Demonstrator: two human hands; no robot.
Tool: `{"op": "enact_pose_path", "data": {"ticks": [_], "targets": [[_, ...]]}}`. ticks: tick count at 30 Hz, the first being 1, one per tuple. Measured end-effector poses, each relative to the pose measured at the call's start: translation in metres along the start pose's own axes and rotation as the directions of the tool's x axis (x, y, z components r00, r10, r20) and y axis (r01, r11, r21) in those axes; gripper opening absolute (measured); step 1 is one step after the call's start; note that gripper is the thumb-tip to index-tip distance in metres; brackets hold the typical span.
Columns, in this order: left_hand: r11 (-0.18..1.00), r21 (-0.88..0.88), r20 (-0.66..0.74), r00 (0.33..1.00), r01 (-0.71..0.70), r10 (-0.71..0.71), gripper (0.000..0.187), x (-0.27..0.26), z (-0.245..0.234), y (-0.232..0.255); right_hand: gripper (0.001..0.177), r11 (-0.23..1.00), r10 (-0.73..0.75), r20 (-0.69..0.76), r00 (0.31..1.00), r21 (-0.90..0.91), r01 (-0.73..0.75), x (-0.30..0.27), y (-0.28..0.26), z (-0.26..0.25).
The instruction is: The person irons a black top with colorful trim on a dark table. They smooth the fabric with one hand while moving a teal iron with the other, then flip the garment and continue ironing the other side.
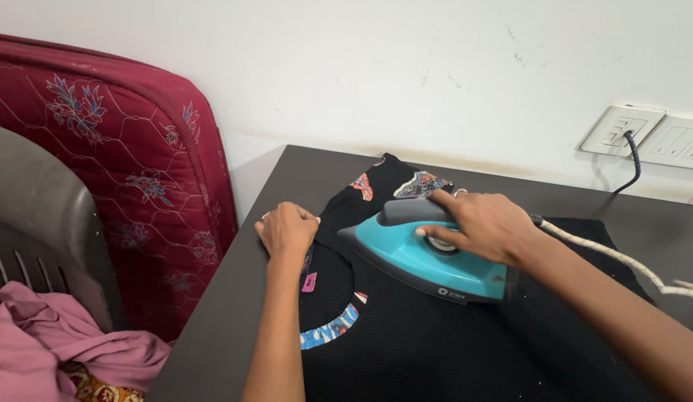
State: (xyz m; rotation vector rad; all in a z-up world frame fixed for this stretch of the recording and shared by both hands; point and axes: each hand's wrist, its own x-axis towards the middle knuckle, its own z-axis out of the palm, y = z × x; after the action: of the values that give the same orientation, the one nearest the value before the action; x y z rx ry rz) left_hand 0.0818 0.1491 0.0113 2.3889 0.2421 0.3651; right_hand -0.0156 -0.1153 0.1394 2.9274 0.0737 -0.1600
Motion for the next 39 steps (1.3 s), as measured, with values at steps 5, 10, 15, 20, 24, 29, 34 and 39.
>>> {"op": "enact_pose_path", "data": {"ticks": [5, 10, 15, 20, 24, 29, 34, 39], "targets": [[1.000, 0.000, 0.003, 1.000, -0.002, 0.002, 0.015, -0.002, 0.001, -0.001, 0.082, 1.000, 0.007, -0.078, 0.997, 0.024, -0.005, 0.012, -0.006, -0.001], [1.000, -0.007, -0.041, 0.999, -0.001, 0.001, 0.015, -0.001, 0.002, -0.002, 0.076, 0.997, -0.080, -0.124, 0.989, 0.005, 0.082, 0.018, -0.011, -0.002], [1.000, 0.011, 0.002, 1.000, 0.023, -0.023, 0.012, -0.002, 0.003, -0.002, 0.077, 0.999, -0.042, -0.163, 0.986, 0.017, 0.045, 0.028, -0.016, 0.000], [0.999, 0.038, -0.062, 0.998, -0.013, 0.015, 0.012, -0.005, 0.002, -0.002, 0.076, 0.998, -0.056, -0.113, 0.992, 0.031, 0.060, 0.035, -0.018, -0.001], [0.998, 0.064, -0.071, 0.997, -0.017, 0.021, 0.009, -0.003, 0.006, -0.002, 0.081, 0.995, -0.082, -0.229, 0.970, 0.045, 0.094, 0.041, -0.017, 0.006], [0.999, 0.018, -0.078, 0.996, -0.034, 0.035, 0.012, -0.004, 0.008, 0.001, 0.081, 0.985, -0.149, -0.332, 0.931, 0.035, 0.170, 0.041, -0.015, 0.007], [0.999, -0.005, -0.046, 0.998, -0.035, 0.035, 0.023, -0.001, 0.008, -0.001, 0.078, 0.992, -0.086, -0.320, 0.943, 0.057, 0.110, 0.036, -0.019, 0.002], [0.998, -0.003, -0.062, 0.996, -0.066, 0.066, 0.022, -0.002, 0.010, -0.002, 0.079, 0.987, -0.107, -0.366, 0.924, 0.072, 0.143, 0.039, -0.018, 0.003]]}}
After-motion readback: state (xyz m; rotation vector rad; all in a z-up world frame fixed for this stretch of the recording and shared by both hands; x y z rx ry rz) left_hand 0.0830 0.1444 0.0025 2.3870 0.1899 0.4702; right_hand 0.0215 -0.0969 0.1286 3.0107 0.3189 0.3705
